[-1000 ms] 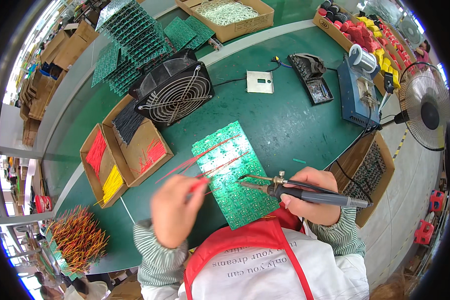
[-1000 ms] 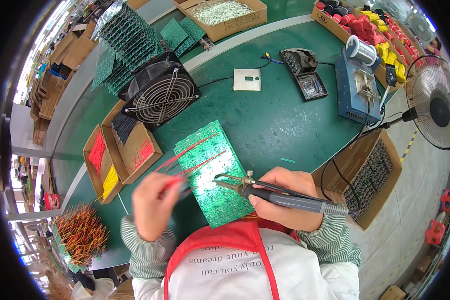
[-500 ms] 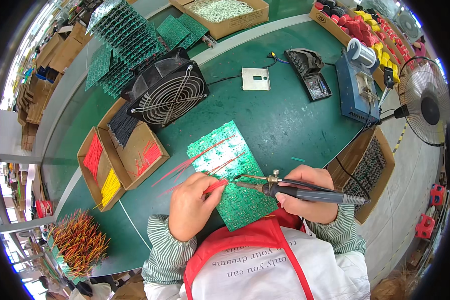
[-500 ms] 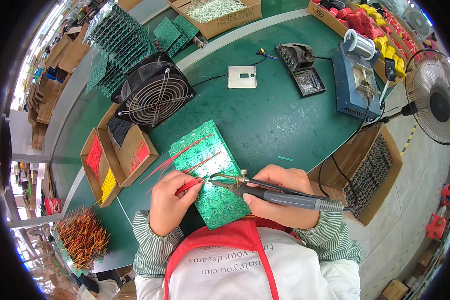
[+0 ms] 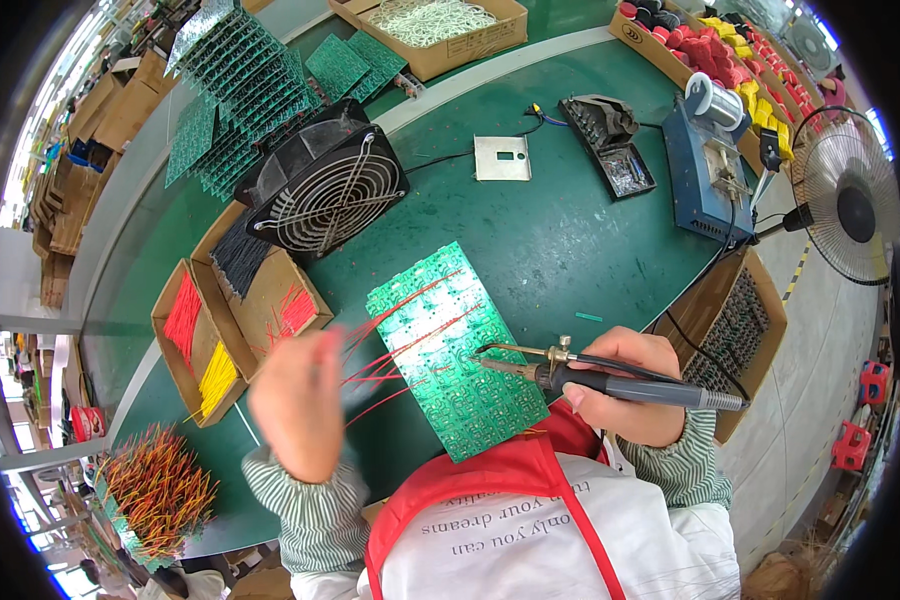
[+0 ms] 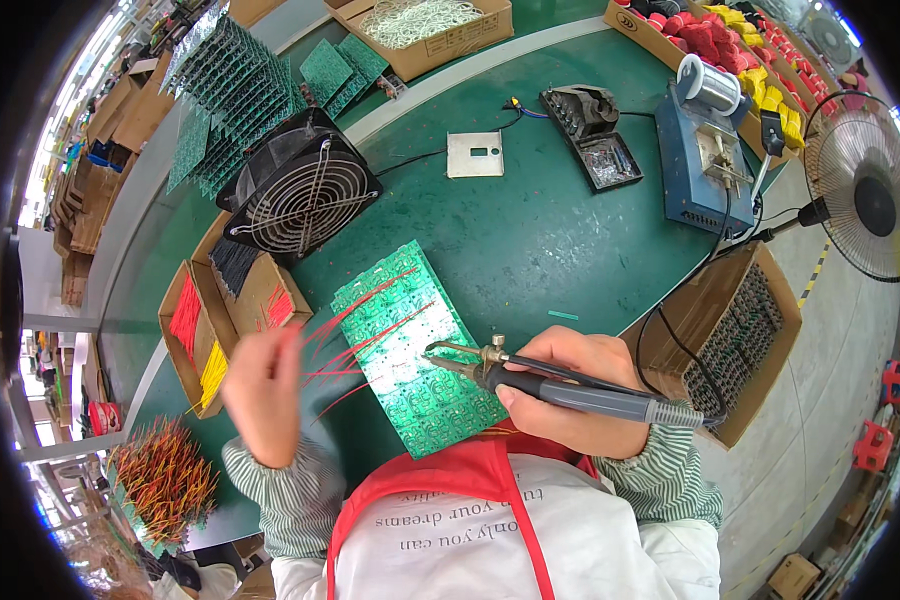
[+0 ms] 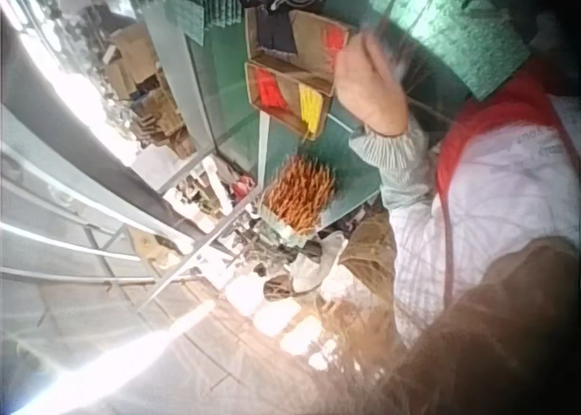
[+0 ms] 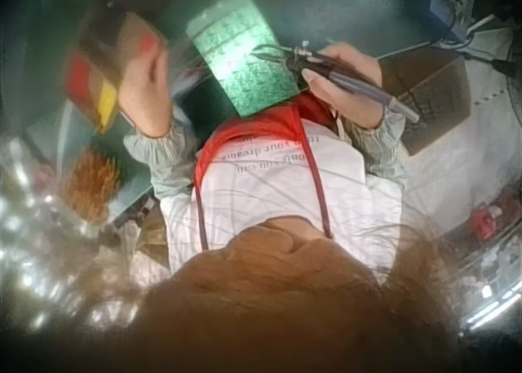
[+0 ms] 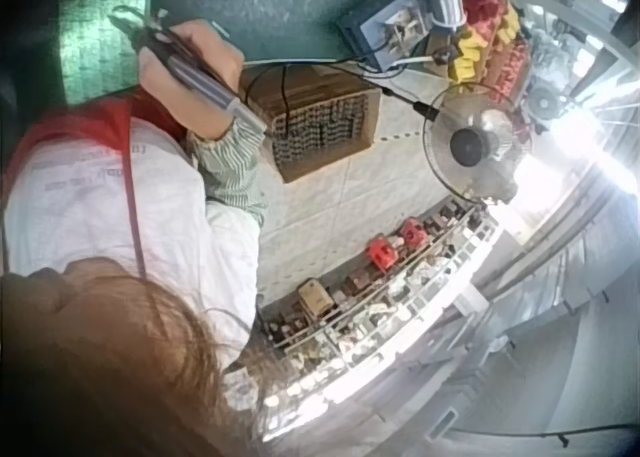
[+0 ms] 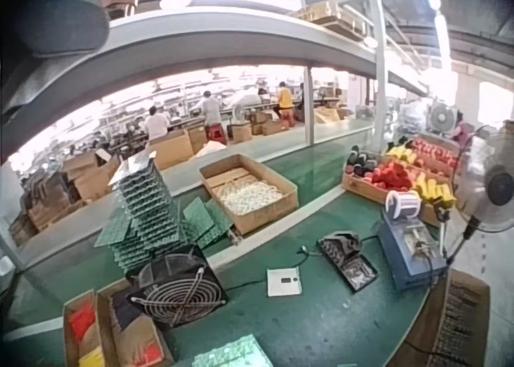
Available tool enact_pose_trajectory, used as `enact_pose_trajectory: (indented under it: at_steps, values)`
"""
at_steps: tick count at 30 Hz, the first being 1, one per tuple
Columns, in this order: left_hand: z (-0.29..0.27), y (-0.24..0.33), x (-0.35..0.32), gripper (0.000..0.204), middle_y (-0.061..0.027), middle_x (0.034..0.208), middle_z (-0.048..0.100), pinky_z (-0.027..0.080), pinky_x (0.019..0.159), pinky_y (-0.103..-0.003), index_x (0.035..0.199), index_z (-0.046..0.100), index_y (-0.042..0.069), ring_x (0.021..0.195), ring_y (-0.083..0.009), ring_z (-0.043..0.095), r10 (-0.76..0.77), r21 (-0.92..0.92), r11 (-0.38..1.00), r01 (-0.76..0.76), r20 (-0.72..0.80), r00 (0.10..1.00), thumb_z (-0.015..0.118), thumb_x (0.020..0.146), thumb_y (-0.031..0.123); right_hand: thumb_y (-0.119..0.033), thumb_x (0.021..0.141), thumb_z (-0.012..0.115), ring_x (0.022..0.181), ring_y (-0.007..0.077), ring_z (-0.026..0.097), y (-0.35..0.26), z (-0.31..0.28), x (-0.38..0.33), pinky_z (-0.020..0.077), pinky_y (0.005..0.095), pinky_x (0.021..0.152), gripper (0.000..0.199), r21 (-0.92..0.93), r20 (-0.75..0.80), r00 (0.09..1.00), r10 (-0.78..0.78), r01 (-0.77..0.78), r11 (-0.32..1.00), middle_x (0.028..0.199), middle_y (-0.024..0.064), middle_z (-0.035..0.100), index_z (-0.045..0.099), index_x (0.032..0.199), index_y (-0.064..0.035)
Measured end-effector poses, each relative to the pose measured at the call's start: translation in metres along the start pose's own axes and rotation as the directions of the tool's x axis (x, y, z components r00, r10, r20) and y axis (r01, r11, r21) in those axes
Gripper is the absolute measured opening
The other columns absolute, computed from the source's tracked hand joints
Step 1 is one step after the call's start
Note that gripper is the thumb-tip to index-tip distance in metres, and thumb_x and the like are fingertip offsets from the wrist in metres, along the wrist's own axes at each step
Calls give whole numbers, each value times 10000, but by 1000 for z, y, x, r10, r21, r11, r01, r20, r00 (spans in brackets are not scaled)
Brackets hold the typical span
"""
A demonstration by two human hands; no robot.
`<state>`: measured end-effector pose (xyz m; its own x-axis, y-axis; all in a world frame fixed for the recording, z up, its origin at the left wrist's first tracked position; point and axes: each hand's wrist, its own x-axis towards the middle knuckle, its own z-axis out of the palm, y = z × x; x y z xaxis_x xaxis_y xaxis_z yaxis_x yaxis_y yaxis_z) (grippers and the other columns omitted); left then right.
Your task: The person solders red, yellow, and black wires onto a circuit board using a soldering iron.
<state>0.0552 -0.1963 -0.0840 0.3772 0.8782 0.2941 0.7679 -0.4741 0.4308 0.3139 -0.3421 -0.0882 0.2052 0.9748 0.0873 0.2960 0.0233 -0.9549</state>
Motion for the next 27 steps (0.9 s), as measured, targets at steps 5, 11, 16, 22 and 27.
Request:
enact_pose_trajectory:
  at_steps: [5,11,16,22,27]
  values:
    - [7,27,-6,82,-105,786,661,475,583,-310,850,674,19,653,-213,623,151,-157,979,-133,108,983,680,788,71,-95,731,730,560,95,609,3,-6,-2,465,225,524,190,-9,-36,999,-39,38,999,679,44,645,607,849,-12]
    - [43,40,-10,106,-103,730,602,442,543,-313,840,657,10,598,-228,567,204,-352,931,-95,287,936,697,776,85,-91,729,727,559,90,605,4,-9,-3,460,218,520,191,-14,-48,998,-33,32,999,677,42,642,601,844,-7]
    - [47,40,-8,113,-96,710,576,424,524,-314,818,644,4,566,-215,536,224,-365,925,-109,290,930,705,769,86,-90,728,725,559,95,607,6,-7,-1,464,226,522,186,33,-49,999,18,-17,999,672,43,642,599,839,-11]
    - [46,38,-7,116,-97,719,584,423,518,-309,817,643,-1,560,-207,534,204,-384,921,-71,319,926,706,765,82,-90,723,727,556,101,608,9,-5,2,469,234,527,192,20,-33,999,12,-11,1000,668,49,644,597,840,-10]
    - [47,37,-7,111,-96,733,595,430,523,-299,817,646,0,572,-196,549,223,-368,924,-99,312,924,706,765,78,-93,716,732,542,91,603,7,-10,1,460,219,513,201,14,-57,998,-1,2,1000,671,48,646,598,844,-15]
